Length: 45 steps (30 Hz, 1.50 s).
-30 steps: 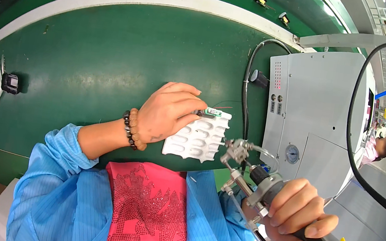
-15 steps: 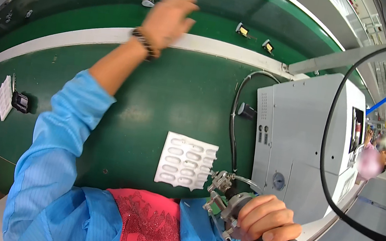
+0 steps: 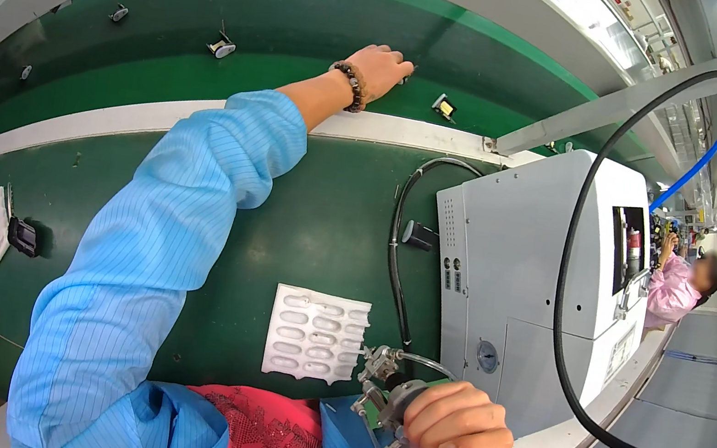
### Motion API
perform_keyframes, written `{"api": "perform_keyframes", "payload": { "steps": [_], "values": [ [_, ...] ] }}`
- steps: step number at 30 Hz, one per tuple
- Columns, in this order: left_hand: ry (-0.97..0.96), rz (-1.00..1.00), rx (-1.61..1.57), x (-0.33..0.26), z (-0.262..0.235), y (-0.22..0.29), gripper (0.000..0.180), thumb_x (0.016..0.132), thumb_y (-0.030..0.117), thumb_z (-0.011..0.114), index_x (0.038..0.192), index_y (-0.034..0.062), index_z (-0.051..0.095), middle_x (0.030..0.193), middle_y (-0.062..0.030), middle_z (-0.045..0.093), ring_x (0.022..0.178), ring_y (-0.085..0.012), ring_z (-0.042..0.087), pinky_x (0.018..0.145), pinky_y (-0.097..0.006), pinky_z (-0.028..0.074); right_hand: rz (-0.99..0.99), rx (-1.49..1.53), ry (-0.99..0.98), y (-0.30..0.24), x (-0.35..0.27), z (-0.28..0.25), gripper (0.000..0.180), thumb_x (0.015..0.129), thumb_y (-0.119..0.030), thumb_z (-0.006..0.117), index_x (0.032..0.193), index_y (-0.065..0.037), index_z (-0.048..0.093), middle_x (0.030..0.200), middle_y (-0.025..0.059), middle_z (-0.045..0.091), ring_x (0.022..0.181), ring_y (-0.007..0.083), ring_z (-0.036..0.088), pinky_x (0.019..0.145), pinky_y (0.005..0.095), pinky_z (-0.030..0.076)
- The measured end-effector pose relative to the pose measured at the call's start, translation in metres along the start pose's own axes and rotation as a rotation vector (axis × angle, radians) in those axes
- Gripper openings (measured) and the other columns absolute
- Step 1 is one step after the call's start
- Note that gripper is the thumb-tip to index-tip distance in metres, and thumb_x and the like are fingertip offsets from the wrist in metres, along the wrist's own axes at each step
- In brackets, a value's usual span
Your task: The person uses a soldering iron to apply heat to small electronic components held in a white tray. They repeatedly pick up components, solder them, and place them on the green workbench. The process is repetitive and focused on individual units.
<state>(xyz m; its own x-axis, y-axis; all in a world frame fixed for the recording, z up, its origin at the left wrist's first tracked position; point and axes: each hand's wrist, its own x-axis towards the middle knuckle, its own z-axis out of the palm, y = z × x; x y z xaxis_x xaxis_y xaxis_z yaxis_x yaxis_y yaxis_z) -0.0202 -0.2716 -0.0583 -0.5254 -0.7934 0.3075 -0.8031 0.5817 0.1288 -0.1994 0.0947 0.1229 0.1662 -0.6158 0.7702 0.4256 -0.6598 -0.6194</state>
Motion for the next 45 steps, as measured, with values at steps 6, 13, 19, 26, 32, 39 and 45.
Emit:
{"api": "perform_keyframes", "payload": {
  "steps": [6,13,19,26,32,39,45],
  "values": [
    [0.233,-0.130,-0.391,-0.027,0.000,0.007,0.023,0.093,0.009,0.057,0.115,0.0112,0.065,0.105,-0.0128,0.064,0.097,-0.0330,0.063,0.086,-0.040,0.053,-0.021,0.014,-0.016,-0.007,0.001,0.006,0.044,0.087,-0.032,0.077,0.090,0.002,0.049,0.062,0.0063,0.052,0.044,0.0167,0.052,0.041,0.0277,0.045],
    [0.356,-0.168,-0.675,-0.126,-0.066,0.076,0.020,0.085,0.003,0.068,0.104,0.0038,0.065,0.094,-0.0114,0.064,0.082,-0.0236,0.066,0.075,-0.031,0.055,0.031,0.074,0.023,-0.011,-0.019,0.002,0.043,0.083,-0.030,0.081,0.086,0.002,0.054,0.061,0.0092,0.057,0.046,0.0212,0.058,0.044,0.0320,0.051],
    [0.230,-0.163,-0.863,-0.236,-0.123,0.160,0.025,0.082,-0.004,0.068,0.106,-0.0010,0.061,0.096,-0.0133,0.066,0.089,-0.0243,0.068,0.078,-0.032,0.055,0.046,0.071,0.024,-0.016,-0.020,0.010,0.044,0.080,-0.030,0.083,0.089,0.003,0.055,0.062,0.0103,0.058,0.047,0.0225,0.059,0.045,0.0326,0.050],
    [0.078,-0.127,-0.971,-0.287,-0.126,0.187,0.042,0.081,-0.001,0.071,0.121,-0.0005,0.060,0.110,-0.0146,0.070,0.102,-0.0290,0.068,0.088,-0.036,0.053,0.083,0.087,-0.011,-0.023,-0.023,0.007,0.047,0.079,-0.032,0.084,0.089,0.002,0.053,0.064,0.0097,0.058,0.047,0.0213,0.058,0.045,0.0317,0.048],
    [0.044,-0.110,-0.975,-0.306,-0.107,0.174,0.038,0.081,0.002,0.072,0.118,0.0037,0.064,0.111,-0.0129,0.069,0.106,-0.0303,0.064,0.089,-0.038,0.053,0.067,0.063,-0.028,-0.019,-0.024,0.005,0.048,0.080,-0.033,0.083,0.091,0.001,0.052,0.063,0.0083,0.057,0.046,0.0195,0.057,0.044,0.0299,0.047],
    [0.111,-0.106,-0.830,-0.311,-0.096,0.180,0.033,0.074,0.007,0.080,0.106,0.0049,0.071,0.107,-0.0111,0.069,0.105,-0.0301,0.064,0.089,-0.039,0.052,0.079,0.051,-0.047,-0.001,-0.013,0.012,0.049,0.081,-0.035,0.082,0.093,-0.001,0.049,0.062,0.0066,0.055,0.045,0.0183,0.056,0.043,0.0292,0.046],
    [0.167,-0.159,-0.871,-0.311,-0.095,0.187,0.031,0.070,0.009,0.083,0.099,0.0055,0.073,0.098,-0.0077,0.069,0.099,-0.0277,0.063,0.084,-0.037,0.052,0.049,0.030,-0.010,0.029,-0.007,0.019,0.052,0.080,-0.038,0.082,0.094,-0.002,0.048,0.065,0.0047,0.054,0.045,0.0163,0.054,0.042,0.0282,0.046]
  ]
}}
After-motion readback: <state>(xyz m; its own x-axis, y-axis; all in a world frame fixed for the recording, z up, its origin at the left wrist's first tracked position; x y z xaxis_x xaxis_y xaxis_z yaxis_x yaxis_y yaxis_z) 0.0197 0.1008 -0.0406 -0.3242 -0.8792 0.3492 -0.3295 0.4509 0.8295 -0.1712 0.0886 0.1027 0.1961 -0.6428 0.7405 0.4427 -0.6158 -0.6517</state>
